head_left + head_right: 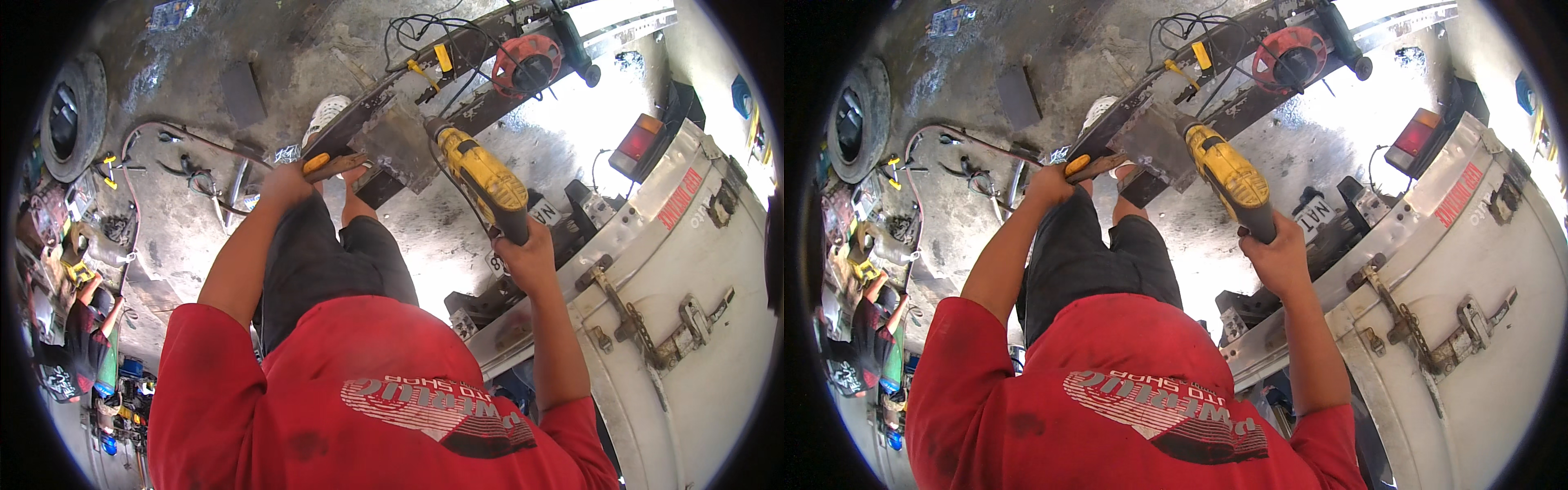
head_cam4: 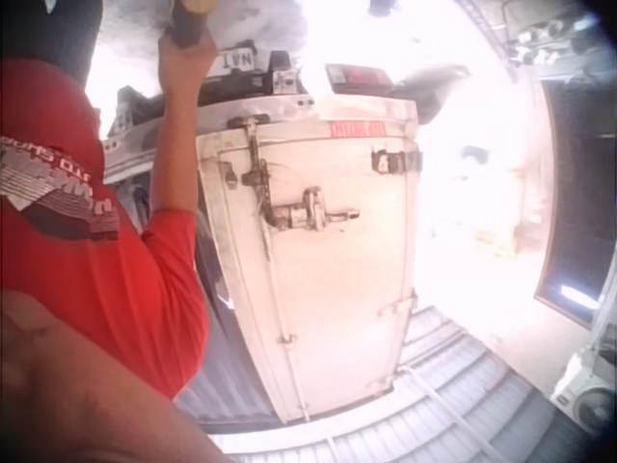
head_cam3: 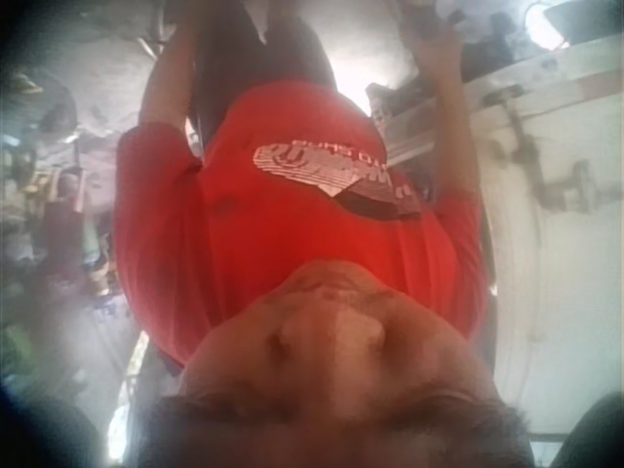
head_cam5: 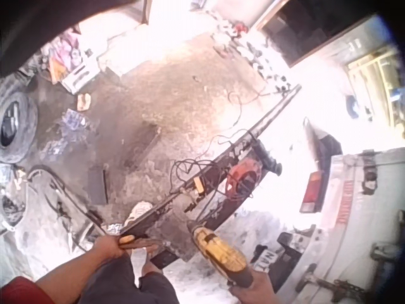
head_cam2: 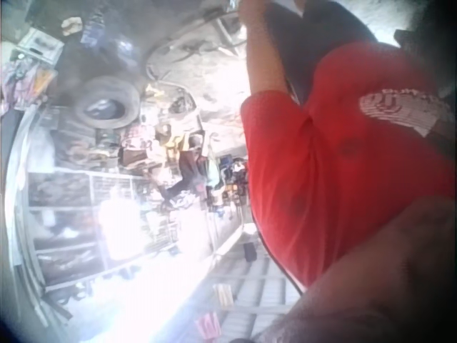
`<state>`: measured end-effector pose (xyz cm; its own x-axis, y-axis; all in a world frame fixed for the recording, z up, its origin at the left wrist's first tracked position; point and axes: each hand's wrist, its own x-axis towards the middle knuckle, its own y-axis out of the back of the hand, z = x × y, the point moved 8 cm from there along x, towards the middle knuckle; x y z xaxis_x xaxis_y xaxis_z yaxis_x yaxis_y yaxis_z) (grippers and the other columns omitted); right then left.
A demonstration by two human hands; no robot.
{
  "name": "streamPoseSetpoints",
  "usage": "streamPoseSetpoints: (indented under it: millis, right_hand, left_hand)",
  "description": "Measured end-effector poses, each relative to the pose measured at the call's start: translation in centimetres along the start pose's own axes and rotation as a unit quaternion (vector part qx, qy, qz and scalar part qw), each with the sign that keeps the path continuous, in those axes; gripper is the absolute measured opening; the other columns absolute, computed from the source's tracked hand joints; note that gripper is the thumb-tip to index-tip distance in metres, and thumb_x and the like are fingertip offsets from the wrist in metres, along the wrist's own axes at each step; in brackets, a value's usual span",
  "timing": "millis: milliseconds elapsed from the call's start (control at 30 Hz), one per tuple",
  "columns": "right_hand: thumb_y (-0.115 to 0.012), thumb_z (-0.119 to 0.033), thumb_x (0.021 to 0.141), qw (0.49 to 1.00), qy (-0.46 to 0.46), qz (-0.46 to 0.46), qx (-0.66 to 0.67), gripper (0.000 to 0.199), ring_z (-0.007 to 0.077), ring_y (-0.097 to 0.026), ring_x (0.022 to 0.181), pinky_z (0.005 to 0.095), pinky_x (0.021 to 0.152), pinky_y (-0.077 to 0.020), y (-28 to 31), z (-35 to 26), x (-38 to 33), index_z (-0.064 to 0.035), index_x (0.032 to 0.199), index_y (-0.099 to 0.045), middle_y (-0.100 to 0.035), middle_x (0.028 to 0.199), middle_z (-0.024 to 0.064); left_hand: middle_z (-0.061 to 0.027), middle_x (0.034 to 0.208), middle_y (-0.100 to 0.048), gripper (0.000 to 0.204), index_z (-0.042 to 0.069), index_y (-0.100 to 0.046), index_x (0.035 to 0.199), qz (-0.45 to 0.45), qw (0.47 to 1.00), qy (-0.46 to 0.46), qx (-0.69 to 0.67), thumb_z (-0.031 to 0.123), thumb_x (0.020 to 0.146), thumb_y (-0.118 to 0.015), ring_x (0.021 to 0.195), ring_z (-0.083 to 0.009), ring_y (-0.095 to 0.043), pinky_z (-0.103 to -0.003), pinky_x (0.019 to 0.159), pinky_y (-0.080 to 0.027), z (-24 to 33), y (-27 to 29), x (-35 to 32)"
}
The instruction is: The person uses a yellow power drill to create holes in a rectangular metal plate clamped to a workbench. They secure the plate with a clamp, drill multiple holes, and use a hammer to tap the drill bit for alignment. The person also uses a screwdriver to adjust the drill chuck.
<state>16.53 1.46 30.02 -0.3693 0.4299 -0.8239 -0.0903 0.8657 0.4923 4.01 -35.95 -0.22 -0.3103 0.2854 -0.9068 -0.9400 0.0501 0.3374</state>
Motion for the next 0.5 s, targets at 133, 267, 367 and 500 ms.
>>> streamPoseSetpoints:
  millis: [133, 267, 367, 500]
  right_hand:
    - [-0.071, -0.009, 0.08, 1.0, -0.023, -0.013, 0.0, 0.022, 0.0136, -0.068, 0.077, 0.0313, 0.073, -0.0539, -0.5, 2.0, -1.2, 0.0014, 0.099, -0.073, -0.074, 0.085, 0.007]
    - [-0.072, -0.01, 0.079, 1.0, -0.023, -0.014, 0.007, 0.023, 0.0154, -0.069, 0.076, 0.0325, 0.074, -0.0544, -0.8, 3.7, -2.1, 0.0017, 0.099, -0.072, -0.075, 0.085, 0.0088]
    - [-0.072, -0.01, 0.079, 1.0, 0.017, -0.001, 0.016, 0.024, 0.0177, -0.068, 0.075, 0.034, 0.075, -0.0549, -1.4, 6.3, -2.5, 0.0028, 0.1, -0.071, -0.074, 0.084, 0.0111]
    - [-0.072, -0.01, 0.079, 0.999, 0.046, -0.015, -0.01, 0.025, 0.02, -0.069, 0.075, 0.0359, 0.076, -0.0557, -2.4, 7.8, -2.3, 0.0036, 0.1, -0.071, -0.073, 0.082, 0.0147]
  left_hand:
    - [-0.022, 0.115, -0.077, 0.056, 0.017, -0.07, 0.135, -0.035, 0.998, -0.02, 0.038, 0.027, 0.08, -0.073, 0.112, -0.0418, -0.072, -0.051, 0.098, -0.058, -0.2, -1.3, -1.8]
    - [-0.0203, 0.116, -0.077, 0.062, 0.021, -0.068, 0.138, -0.054, 0.996, -0.042, 0.053, 0.023, 0.077, -0.072, 0.112, -0.0416, -0.073, -0.051, 0.098, -0.058, -2.0, -4.6, -2.4]
    - [-0.0197, 0.117, -0.077, 0.059, 0.019, -0.069, 0.136, -0.045, 0.998, -0.019, 0.032, 0.021, 0.077, -0.072, 0.112, -0.0414, -0.072, -0.051, 0.099, -0.057, -2.1, -5.6, -3.7]
    - [-0.0201, 0.119, -0.076, 0.05, 0.016, -0.073, 0.129, -0.052, 0.998, 0.002, 0.043, 0.02, 0.079, -0.07, 0.114, -0.0412, -0.072, -0.05, 0.101, -0.057, -4.0, -8.3, -2.9]
